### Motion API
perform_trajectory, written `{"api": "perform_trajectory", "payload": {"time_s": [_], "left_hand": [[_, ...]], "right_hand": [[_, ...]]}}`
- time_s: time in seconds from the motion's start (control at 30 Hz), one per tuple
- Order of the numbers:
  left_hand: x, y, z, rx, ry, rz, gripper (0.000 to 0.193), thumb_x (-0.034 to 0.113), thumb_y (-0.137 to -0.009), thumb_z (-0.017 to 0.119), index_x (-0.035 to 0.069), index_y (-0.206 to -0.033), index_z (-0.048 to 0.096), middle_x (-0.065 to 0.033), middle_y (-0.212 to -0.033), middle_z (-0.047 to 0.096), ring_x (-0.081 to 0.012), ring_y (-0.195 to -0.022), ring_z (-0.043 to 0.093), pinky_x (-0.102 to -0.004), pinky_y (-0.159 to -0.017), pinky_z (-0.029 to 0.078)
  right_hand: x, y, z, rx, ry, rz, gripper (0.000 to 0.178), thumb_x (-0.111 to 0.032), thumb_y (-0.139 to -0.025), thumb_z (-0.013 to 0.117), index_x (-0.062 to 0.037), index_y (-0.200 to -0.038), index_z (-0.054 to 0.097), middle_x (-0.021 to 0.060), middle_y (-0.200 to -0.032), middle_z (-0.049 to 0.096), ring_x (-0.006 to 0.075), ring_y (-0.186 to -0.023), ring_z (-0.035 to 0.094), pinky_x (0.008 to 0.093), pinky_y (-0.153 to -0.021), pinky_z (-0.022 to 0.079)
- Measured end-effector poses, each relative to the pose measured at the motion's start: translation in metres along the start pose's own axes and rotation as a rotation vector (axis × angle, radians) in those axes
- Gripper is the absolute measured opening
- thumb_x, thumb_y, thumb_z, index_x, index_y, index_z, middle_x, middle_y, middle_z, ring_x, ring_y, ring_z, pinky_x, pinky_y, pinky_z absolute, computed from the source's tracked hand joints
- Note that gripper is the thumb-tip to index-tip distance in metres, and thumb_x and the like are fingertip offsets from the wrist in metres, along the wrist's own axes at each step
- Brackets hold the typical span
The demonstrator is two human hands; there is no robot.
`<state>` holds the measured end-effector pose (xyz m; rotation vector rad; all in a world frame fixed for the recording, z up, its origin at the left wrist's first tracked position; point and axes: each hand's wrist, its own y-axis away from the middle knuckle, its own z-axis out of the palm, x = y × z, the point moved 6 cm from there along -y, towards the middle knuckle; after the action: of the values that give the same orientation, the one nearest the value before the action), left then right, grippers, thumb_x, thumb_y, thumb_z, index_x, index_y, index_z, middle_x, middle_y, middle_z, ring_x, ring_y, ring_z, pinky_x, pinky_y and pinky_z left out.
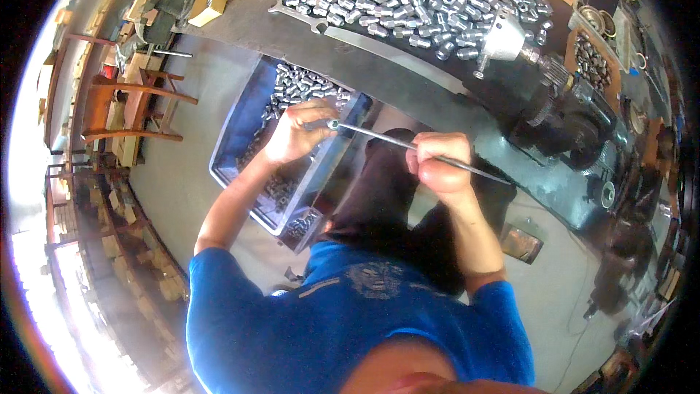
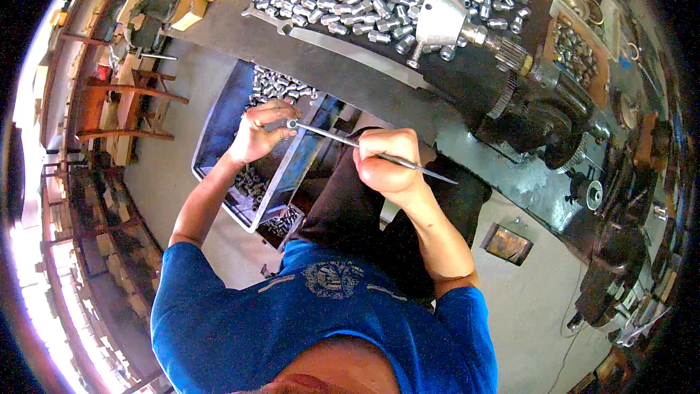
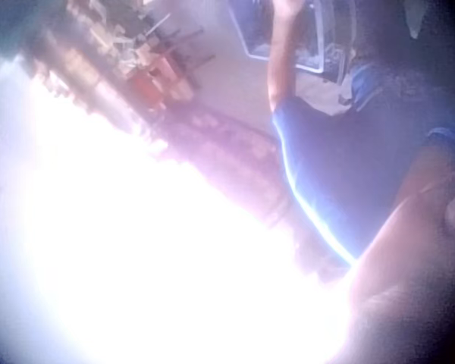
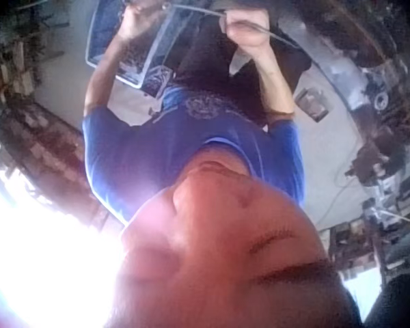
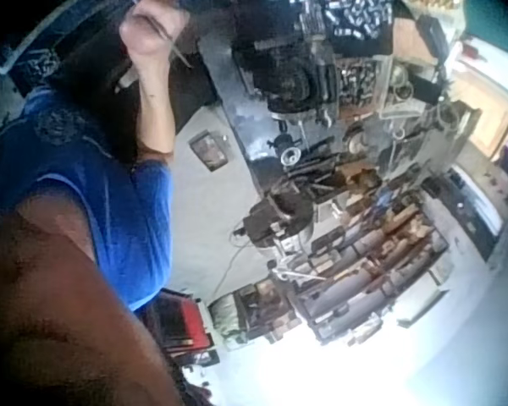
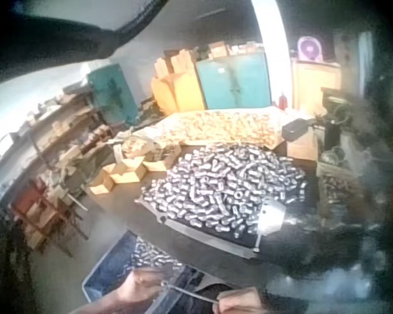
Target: The person repeatedly picks small cylindrical metal parts from a blue bin and places them onto a large pile on the table. The person uses a thin metal rod to assist in moving and arranging the parts. The task continues throughout the clip with consistent hand movements.
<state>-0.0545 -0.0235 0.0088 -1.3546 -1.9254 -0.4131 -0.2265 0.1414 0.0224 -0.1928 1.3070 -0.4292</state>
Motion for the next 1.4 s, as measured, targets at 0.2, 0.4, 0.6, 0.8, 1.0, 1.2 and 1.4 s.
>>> {"api": "perform_trajectory", "payload": {"time_s": [0.2,0.4,0.6,0.8,1.0,1.2,1.4], "left_hand": [[0.022,-0.01,0.008,-0.038,-0.075,0.13,0.028,-0.001,-0.065,0.074,0.0,-0.092,0.065,-0.0113,-0.092,0.066,-0.0267,-0.091,0.064,-0.044,-0.102,0.042],[0.045,-0.012,0.036,-0.1,-0.095,0.335,0.027,-0.002,-0.065,0.068,-0.001,-0.092,0.062,-0.0139,-0.086,0.062,-0.0317,-0.084,0.062,-0.0468,-0.101,0.041],[0.028,-0.013,-0.003,0.052,-0.297,0.262,0.025,0.001,-0.067,0.069,0.001,-0.091,0.063,-0.0136,-0.089,0.063,-0.0307,-0.087,0.064,-0.0481,-0.105,0.038],[0.011,-0.012,-0.059,0.32,-0.105,0.07,0.027,-0.005,-0.067,0.072,-0.001,-0.093,0.067,-0.0132,-0.094,0.068,-0.0238,-0.097,0.065,-0.0449,-0.109,0.033],[0.026,-0.031,-0.068,0.398,-0.018,0.097,0.025,-0.004,-0.066,0.074,-0.001,-0.089,0.067,-0.0119,-0.097,0.069,-0.0226,-0.101,0.064,-0.0472,-0.109,0.033],[0.029,-0.052,-0.067,0.409,-0.041,0.192,0.024,-0.002,-0.066,0.074,0.001,-0.09,0.068,-0.0106,-0.096,0.069,-0.0218,-0.101,0.064,-0.0478,-0.109,0.032],[-0.011,-0.1,-0.081,0.452,-0.351,0.034,0.024,0.008,-0.069,0.076,0.003,-0.091,0.069,-0.0135,-0.09,0.069,-0.0256,-0.087,0.067,-0.0386,-0.093,0.046]], "right_hand": [[0.006,0.002,0.006,-0.028,0.099,0.071,0.031,-0.022,-0.066,0.061,0.0003,-0.056,0.041,0.0078,-0.055,0.045,0.0183,-0.049,0.047,0.031,-0.047,0.034],[0.039,-0.008,0.036,-0.154,0.404,-0.025,0.026,-0.027,-0.071,0.063,-0.0055,-0.065,0.049,0.0128,-0.056,0.045,0.0316,-0.053,0.051,0.0366,-0.049,0.038],[-0.003,0.01,0.04,-0.091,0.628,-0.41,0.024,-0.02,-0.065,0.066,-0.0052,-0.065,0.047,0.0104,-0.062,0.045,0.0294,-0.053,0.051,0.0395,-0.047,0.039],[-0.023,0.013,0.04,0.069,0.638,-0.537,0.024,-0.019,-0.061,0.065,-0.005,-0.06,0.046,0.0098,-0.061,0.042,0.0274,-0.049,0.048,0.0363,-0.042,0.036],[-0.007,0.01,0.038,0.001,0.597,-0.388,0.026,-0.02,-0.066,0.064,-0.004,-0.059,0.044,0.0106,-0.059,0.039,0.0287,-0.047,0.046,0.0379,-0.043,0.034],[0.003,0.012,0.036,0.024,0.583,-0.385,0.025,-0.017,-0.062,0.064,-0.0044,-0.059,0.043,0.0105,-0.058,0.038,0.0285,-0.047,0.045,0.038,-0.043,0.033],[0.008,0.01,0.031,0.048,0.622,-0.358,0.022,-0.008,-0.06,0.062,-0.0044,-0.058,0.04,0.0113,-0.058,0.039,0.0301,-0.047,0.044,0.038,-0.043,0.034]]}}
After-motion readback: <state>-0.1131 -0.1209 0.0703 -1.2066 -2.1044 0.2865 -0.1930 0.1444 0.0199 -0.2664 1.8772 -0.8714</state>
